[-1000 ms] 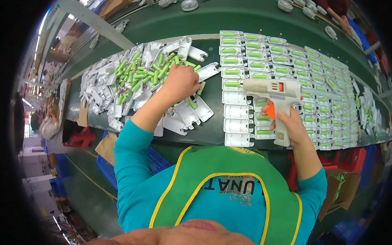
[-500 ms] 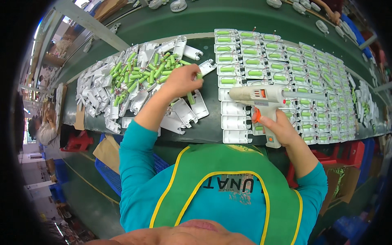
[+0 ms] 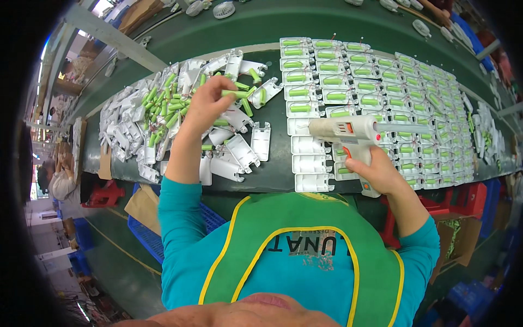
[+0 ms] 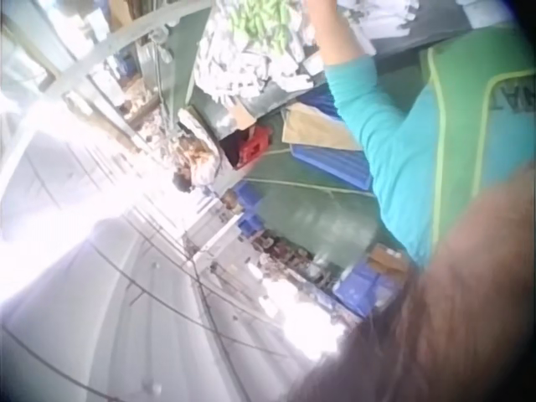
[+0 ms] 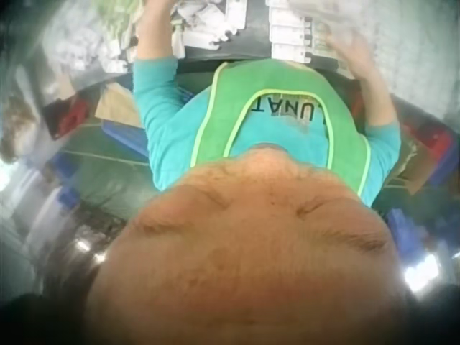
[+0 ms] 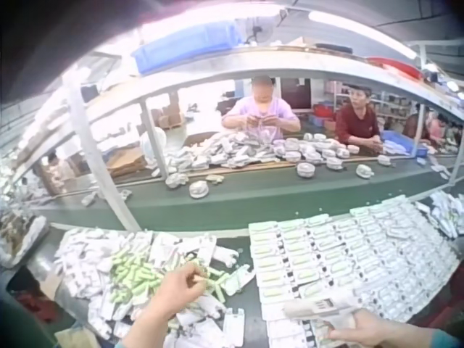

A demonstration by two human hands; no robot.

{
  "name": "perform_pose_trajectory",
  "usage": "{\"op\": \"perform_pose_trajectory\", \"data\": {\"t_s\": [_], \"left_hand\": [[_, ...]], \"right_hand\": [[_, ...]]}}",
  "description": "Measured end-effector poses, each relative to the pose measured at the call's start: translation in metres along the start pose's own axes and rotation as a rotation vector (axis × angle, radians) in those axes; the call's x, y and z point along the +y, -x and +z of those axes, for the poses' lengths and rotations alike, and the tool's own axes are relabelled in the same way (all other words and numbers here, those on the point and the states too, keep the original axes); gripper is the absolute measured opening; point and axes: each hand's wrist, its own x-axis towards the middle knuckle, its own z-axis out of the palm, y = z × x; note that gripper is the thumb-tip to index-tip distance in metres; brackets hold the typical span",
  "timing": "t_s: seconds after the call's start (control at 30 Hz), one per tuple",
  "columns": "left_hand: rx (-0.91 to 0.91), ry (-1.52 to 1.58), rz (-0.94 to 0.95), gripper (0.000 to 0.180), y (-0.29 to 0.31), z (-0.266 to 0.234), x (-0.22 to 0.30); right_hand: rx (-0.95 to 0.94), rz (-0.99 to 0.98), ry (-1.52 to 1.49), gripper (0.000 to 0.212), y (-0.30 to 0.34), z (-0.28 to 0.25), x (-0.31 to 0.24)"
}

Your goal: Assembling electronic components into plastic housings using a hot glue gun.

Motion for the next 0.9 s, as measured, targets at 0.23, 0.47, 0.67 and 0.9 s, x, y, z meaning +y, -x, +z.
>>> {"op": "perform_pose_trajectory", "data": {"t_s": [0.23,0.47,0.67,0.9], "left_hand": [[-0.158,-0.232,0.207,0.021,0.004,0.102,-0.008],[-0.077,-0.562,0.482,0.020,0.010,0.132,-0.025],[-0.012,-0.585,0.524,0.020,0.010,0.133,-0.029],[-0.008,-0.679,0.466,0.014,0.008,0.137,-0.025]], "right_hand": [[-0.025,-0.054,-0.193,0.050,0.010,-0.002,-0.007],[0.059,-0.065,-0.202,0.061,0.016,-0.007,0.008],[0.044,-0.116,-0.212,0.058,0.021,-0.006,0.003],[0.009,-0.101,-0.271,0.043,0.016,0.007,0.008]]}}
